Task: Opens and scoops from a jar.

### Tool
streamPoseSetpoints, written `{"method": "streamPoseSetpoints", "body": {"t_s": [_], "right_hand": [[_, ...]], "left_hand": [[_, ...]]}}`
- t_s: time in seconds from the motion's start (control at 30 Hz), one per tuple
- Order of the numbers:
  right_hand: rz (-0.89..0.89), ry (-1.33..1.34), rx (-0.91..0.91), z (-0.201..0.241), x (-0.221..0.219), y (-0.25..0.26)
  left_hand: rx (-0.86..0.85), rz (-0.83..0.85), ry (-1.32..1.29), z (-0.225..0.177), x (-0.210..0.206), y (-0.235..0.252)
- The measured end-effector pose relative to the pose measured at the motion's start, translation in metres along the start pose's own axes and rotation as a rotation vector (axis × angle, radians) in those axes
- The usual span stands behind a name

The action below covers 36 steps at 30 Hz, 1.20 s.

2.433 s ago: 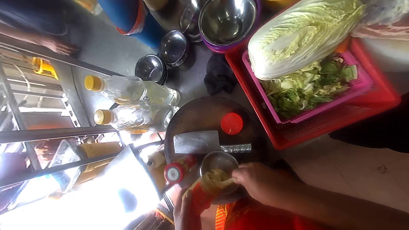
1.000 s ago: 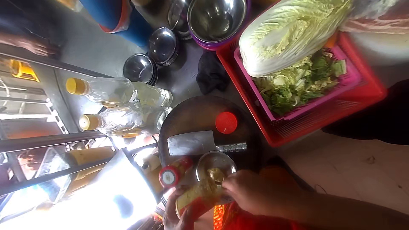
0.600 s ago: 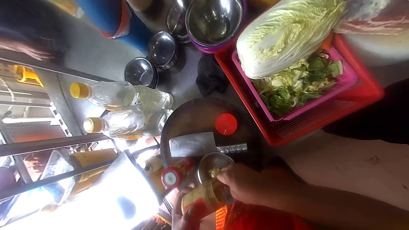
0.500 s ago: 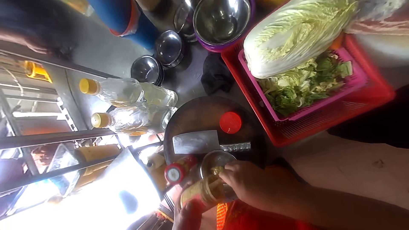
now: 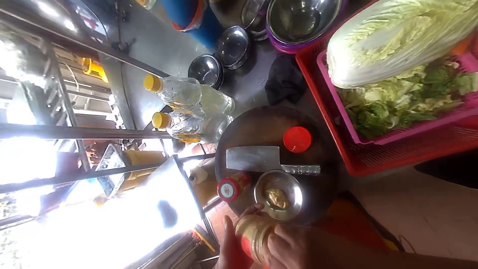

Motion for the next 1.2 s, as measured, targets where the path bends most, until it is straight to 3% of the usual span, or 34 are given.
{"method": "streamPoseSetpoints", "body": {"t_s": [0.17, 0.27, 0.33, 0.43, 0.57, 0.7, 0.8, 0.97, 1.1, 1.2], "right_hand": [[0.096, 0.171, -0.379, -0.035, 0.000, -0.008], [0.194, 0.378, -0.533, -0.039, 0.010, -0.006], [0.224, 0.370, -0.558, -0.034, 0.007, 0.000], [0.171, 0.126, -0.562, -0.040, 0.006, 0.006], [0.157, 0.258, -0.483, -0.035, 0.009, 0.009], [0.031, 0.045, -0.467, -0.038, 0.008, 0.004], [-0.035, 0.099, -0.459, -0.033, 0.016, 0.009], [0.073, 0.116, -0.559, -0.044, 0.005, 0.005], [0.400, 0.590, -0.697, -0.046, -0.012, -0.004], [0.427, 0.586, -0.773, -0.062, -0.017, -0.012]], "left_hand": [[-0.300, 0.034, -0.030, -0.014, 0.015, -0.010], [-0.371, 0.104, -0.072, -0.026, 0.010, -0.013], [-0.374, 0.103, -0.065, -0.029, 0.008, -0.014], [-0.394, 0.044, -0.020, -0.033, 0.007, -0.014], [-0.441, 0.051, 0.020, -0.039, 0.008, -0.009], [-0.416, -0.001, -0.042, -0.030, 0.019, -0.014], [-0.406, -0.022, -0.028, -0.033, 0.007, -0.017], [-0.429, -0.069, 0.135, -0.040, 0.009, -0.020], [-0.510, -0.027, 0.366, -0.048, 0.002, -0.028], [-0.562, 0.041, 0.505, -0.049, 0.029, -0.037]]}}
Point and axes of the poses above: each hand's wrist, its own y-axis towards the middle knuckle, its own x-axis out of the back of the hand, z = x × y, the point moved 10 cm from there along y, towards the middle knuckle, and after that the axes turned 3 degrees about -x, right-handed, at the moved point
